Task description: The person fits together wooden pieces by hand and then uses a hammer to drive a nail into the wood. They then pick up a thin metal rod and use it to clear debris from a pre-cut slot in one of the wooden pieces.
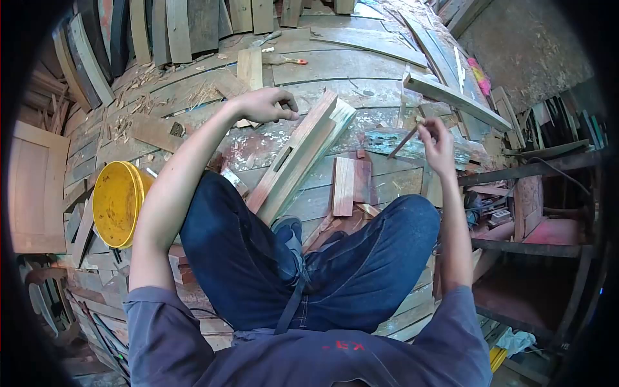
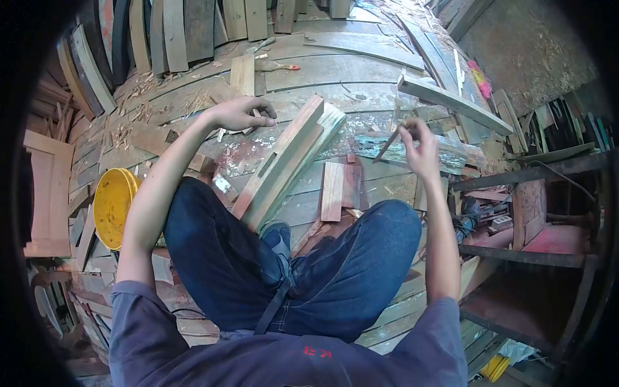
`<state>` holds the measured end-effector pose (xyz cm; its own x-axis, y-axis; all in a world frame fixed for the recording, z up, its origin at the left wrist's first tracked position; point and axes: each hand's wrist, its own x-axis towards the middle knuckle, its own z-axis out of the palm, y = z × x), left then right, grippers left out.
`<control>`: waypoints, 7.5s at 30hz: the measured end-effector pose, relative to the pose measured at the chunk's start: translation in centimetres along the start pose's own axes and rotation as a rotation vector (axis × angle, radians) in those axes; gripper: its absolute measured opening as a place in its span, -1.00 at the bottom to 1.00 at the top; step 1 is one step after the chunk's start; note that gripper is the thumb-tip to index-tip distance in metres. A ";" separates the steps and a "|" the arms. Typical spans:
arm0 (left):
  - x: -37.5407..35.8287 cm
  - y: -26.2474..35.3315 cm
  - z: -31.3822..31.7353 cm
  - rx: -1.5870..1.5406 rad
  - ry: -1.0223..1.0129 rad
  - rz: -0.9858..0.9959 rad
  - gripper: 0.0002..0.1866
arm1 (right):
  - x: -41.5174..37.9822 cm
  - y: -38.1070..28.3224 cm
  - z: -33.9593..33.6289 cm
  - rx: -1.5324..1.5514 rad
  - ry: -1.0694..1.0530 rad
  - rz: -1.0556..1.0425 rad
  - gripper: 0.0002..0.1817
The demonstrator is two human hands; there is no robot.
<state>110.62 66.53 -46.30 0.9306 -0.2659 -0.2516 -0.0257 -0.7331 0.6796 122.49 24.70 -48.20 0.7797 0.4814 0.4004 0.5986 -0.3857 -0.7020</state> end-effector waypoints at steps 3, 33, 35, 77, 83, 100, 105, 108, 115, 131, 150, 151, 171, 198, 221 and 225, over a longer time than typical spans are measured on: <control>0.0 -0.2 -0.4 0.024 0.011 0.006 -0.57 | 3.6 -5.5 -0.2 0.195 -0.013 -0.041 -0.83; -1.1 -1.3 -0.8 -0.036 0.054 0.007 -0.67 | 0.5 -13.2 19.7 0.160 -0.046 -0.199 -0.85; -1.2 -1.2 -0.8 -0.066 0.046 0.016 -0.68 | 0.4 -13.3 19.6 0.146 -0.073 -0.230 -0.85; -0.5 -2.7 0.6 -0.087 -0.177 0.040 -0.68 | -0.8 -11.3 22.6 -0.096 -0.126 -0.241 -0.82; 0.0 -2.6 0.9 -0.145 -0.184 0.003 -0.71 | -0.7 -10.7 22.4 -0.087 -0.115 -0.244 -0.80; -1.2 3.2 -2.3 0.204 -0.009 0.023 -0.60 | 10.5 16.7 19.2 -0.242 0.108 0.624 -0.77; 0.6 4.5 -2.3 0.322 0.255 0.184 -0.58 | 15.4 20.9 21.4 -0.366 -0.002 0.608 -0.76; 0.4 8.0 -1.3 0.457 0.199 0.141 -0.56 | 18.3 21.7 23.4 -0.457 -0.101 0.652 -0.74; 2.1 10.5 -1.1 0.472 0.016 0.096 -0.61 | 21.5 26.1 28.4 -0.778 -0.307 0.425 -0.69; 3.1 7.2 -1.2 0.252 0.215 0.216 -0.57 | 23.7 16.5 16.9 -0.011 -0.415 0.186 -0.85; 1.2 12.8 4.0 0.175 0.121 0.531 -0.78 | -5.5 -10.7 3.6 0.686 -0.251 0.324 -0.88; 1.1 12.6 4.0 0.180 0.124 0.537 -0.77 | -5.8 -10.4 3.7 0.524 -0.281 0.253 -0.87; 3.1 19.3 9.1 -0.297 -0.296 0.233 -0.85 | -15.1 -16.9 8.0 0.383 0.676 0.259 -0.85; -15.9 16.4 5.2 -0.588 0.564 0.287 -0.80 | -9.7 -18.5 1.9 0.509 -0.010 0.150 -0.84; -30.5 11.6 10.6 -0.255 0.843 0.226 -0.66 | -8.6 -25.9 14.0 0.847 -0.767 0.054 -0.70; -45.6 2.7 6.6 -0.178 1.318 -0.243 -0.71 | -6.2 -24.6 11.0 0.792 -0.474 0.195 -0.68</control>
<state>65.74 72.55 -37.53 0.5626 0.7249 0.3975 0.1417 -0.5582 0.8175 100.97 39.87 -39.91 0.5931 0.8017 0.0744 0.0302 0.0702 -0.9971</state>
